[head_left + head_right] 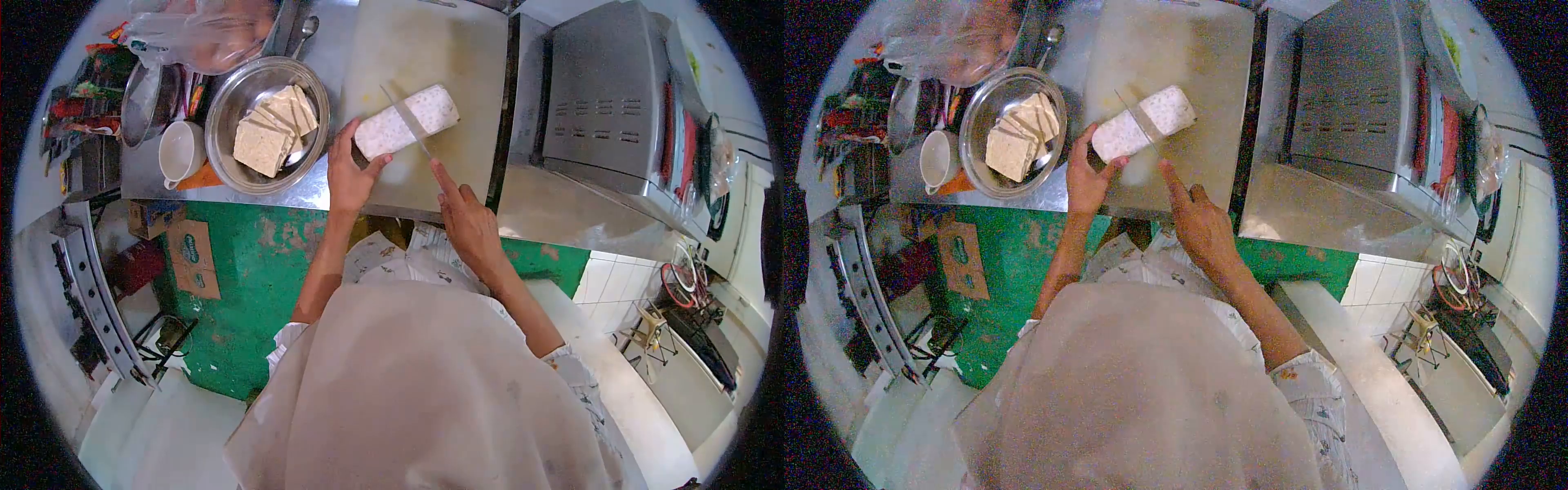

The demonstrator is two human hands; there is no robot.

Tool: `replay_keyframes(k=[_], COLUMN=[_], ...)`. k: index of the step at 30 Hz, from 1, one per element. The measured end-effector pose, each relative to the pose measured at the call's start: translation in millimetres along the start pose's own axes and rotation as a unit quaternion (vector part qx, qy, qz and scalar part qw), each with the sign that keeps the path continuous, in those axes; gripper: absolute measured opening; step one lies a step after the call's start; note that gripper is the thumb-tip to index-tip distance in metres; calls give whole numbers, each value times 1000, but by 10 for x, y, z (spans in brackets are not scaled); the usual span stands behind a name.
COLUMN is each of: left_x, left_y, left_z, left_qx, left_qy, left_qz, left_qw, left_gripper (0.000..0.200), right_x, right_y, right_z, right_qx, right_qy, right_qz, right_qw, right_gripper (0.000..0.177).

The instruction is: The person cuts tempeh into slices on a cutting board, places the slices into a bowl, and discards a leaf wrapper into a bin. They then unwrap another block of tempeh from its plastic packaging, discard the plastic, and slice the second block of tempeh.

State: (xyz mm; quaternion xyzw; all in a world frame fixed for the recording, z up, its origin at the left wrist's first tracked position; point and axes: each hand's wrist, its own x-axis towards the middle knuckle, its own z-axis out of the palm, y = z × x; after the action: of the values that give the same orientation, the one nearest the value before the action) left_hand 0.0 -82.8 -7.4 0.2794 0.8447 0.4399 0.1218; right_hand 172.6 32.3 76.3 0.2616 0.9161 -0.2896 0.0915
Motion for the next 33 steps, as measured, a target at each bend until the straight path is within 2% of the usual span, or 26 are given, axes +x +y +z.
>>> replay_keyframes(k=[2, 4, 8, 10, 13, 33], left_x=[-3, -5, -5, -3, -2, 4], left_y=[8, 13, 21, 25, 32, 12], left_z=[1, -2, -2, -2, -8, -7], left_qx=[-2, -4, -2, -1, 3, 2], left_qy=[2, 5, 2, -3, -4, -8], left_qz=[-2, -4, -9, -21, -23, -22], left_qw=[1000, 1000, 1000, 1000, 1000, 1000], left_gripper=[77, 77, 77, 77, 77, 78], right_x=[1, 0, 1, 3, 7, 83], right_y=[-7, -16, 1, 19, -14, 57], right_z=[-1, 6, 29, 24, 17, 55], right_qx=[0, 5, -7, -17, -41, -73], right_qy=[1, 16, 20, -1, 1, -9], right_qz=[-1, 15, 14, -5, 16, -6], right_qw=[1000, 1000, 1000, 1000, 999, 997], right_gripper=[67, 55, 56, 65, 58, 60])
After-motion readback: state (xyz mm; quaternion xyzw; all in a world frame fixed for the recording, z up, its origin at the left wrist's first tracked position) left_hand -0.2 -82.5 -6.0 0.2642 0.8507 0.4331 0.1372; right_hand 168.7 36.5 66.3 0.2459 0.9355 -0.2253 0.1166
